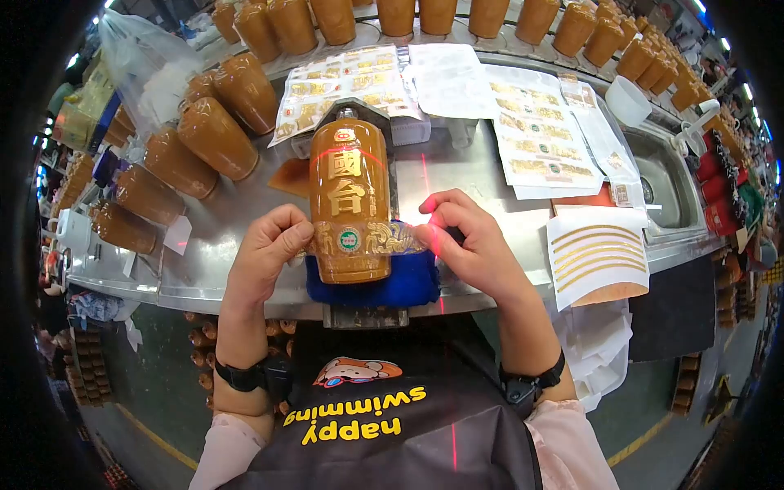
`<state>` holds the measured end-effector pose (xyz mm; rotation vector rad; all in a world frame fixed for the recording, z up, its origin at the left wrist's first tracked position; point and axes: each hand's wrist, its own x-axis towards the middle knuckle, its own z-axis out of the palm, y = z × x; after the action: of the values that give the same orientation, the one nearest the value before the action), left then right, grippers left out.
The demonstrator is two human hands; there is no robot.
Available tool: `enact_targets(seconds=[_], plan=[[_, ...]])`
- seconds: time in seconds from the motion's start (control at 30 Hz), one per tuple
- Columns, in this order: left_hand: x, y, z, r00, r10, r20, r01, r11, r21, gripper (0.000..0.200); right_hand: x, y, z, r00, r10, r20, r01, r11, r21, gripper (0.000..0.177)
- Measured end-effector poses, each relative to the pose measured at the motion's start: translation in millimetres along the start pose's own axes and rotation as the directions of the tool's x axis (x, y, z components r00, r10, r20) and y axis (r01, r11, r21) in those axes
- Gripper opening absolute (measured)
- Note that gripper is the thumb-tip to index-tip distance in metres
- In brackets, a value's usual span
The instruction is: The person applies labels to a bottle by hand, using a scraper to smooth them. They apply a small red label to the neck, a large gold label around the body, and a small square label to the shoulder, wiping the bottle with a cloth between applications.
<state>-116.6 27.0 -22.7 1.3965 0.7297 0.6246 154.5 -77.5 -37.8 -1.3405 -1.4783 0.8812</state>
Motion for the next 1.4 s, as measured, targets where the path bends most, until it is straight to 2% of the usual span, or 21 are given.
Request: enact_targets(seconds=[0.2, 0.3, 0.5, 0.7, 1.03, 1.2, 1.3, 1.4], plan=[[-0.7, -2.5, -0.8, 1.000, -0.003, -0.010, 0.003, 1.000, 0.017, 0.017, 2.1, 3.5, 1.7, 1.000, 0.005, 0.006, -0.005, 1.000, -0.006, 0.017], [-1.2, -1.3, -3.1, 1.000, 0.005, 0.001, -0.005, 1.000, 0.024, 0.017, 2.6, 6.9, 2.2, 0.997, -0.055, -0.058, 0.055, 0.998, 0.011, 0.018], [-4.4, 2.5, -2.6, 1.000, 0.006, 0.005, -0.006, 1.000, -0.017, 0.017, 1.9, 2.9, 0.1, 1.000, 0.011, 0.003, -0.011, 1.000, 0.015, 0.016], [-5.2, 2.8, -1.5, 1.000, -0.011, -0.009, 0.011, 1.000, -0.006, 0.019, 1.6, 4.4, -0.3, 0.999, -0.043, -0.015, 0.043, 0.999, 0.000, 0.016], [-9.2, 5.4, -3.4, 0.999, -0.035, -0.014, 0.035, 0.999, -0.005, 0.021, 4.4, 6.6, 1.9, 0.999, -0.043, -0.033, 0.042, 0.999, -0.028, 0.017], [-10.9, 9.0, -3.1, 0.999, -0.009, -0.043, 0.011, 0.999, 0.042, 0.017, 2.5, 3.0, -2.2, 1.000, -0.007, 0.003, 0.007, 1.000, 0.010, 0.018], [-14.0, 17.3, -3.3, 0.998, 0.008, -0.064, 0.000, 0.993, 0.117, 0.015, 3.1, -1.1, -7.7, 0.990, -0.140, -0.005, 0.140, 0.990, -0.025, 0.019], [-13.5, 34.1, 5.4, 0.992, 0.052, -0.113, -0.027, 0.978, 0.209, 0.014, 4.6, -23.7, -24.1, 0.989, -0.145, -0.012, 0.143, 0.985, -0.094, 0.021]])
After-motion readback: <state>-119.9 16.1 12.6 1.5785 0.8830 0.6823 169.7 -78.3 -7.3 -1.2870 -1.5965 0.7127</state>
